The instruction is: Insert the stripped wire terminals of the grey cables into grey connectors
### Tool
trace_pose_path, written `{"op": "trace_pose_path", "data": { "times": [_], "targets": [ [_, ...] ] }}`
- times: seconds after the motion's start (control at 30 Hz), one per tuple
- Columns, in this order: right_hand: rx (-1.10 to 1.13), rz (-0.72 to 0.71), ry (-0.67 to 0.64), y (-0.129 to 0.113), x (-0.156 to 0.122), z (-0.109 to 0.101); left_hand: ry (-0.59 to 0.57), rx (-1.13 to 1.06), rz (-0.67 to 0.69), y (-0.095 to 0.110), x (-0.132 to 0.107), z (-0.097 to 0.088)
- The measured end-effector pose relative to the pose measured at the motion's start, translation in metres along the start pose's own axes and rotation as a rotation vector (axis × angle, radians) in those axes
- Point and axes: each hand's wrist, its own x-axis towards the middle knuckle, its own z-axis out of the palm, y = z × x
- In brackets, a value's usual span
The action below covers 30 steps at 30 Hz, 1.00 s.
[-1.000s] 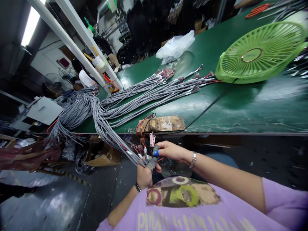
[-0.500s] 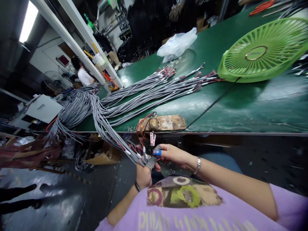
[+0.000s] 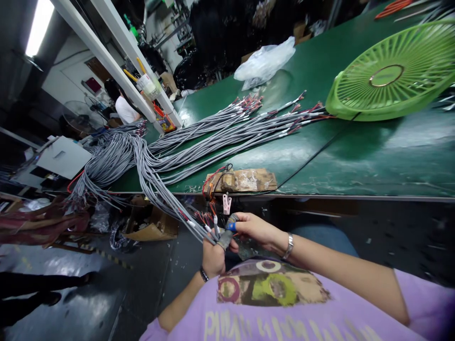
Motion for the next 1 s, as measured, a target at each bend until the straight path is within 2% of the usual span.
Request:
{"op": "trace_pose_path", "data": {
  "times": [0.3, 0.43, 0.5, 0.6, 0.73, 0.8, 0.93, 1.0],
  "targets": [
    [0.11, -0.021, 0.08, 0.01, 0.004, 0.003, 0.03, -0.02, 0.01, -0.001, 0.0, 0.001],
    [0.29, -0.053, 0.267, 0.004, 0.007, -0.002, -0.078, 0.029, -0.067, 0.001, -0.002, -0.001],
    [0.36, -0.063, 0.35, -0.001, 0.007, -0.007, -0.075, 0.025, -0.07, 0.001, -0.003, -0.002],
    [0.419, -0.012, 0.308, -0.002, 0.006, -0.015, -0.008, -0.039, -0.034, 0.001, -0.002, -0.004],
    [0.448, 0.09, 0.282, 0.001, 0.009, -0.02, -0.009, -0.114, -0.013, 0.006, 0.0, -0.001],
    [0.404, 0.062, 0.251, -0.001, 0.014, -0.021, -0.011, -0.139, -0.012, 0.011, 0.002, 0.002],
    [0.213, -0.08, 0.098, -0.009, 0.023, -0.019, -0.015, -0.17, -0.029, 0.02, 0.009, 0.008],
    [0.096, -0.171, 0.092, -0.011, 0.026, -0.017, -0.018, -0.18, -0.041, 0.022, 0.013, 0.01]
  ]
}}
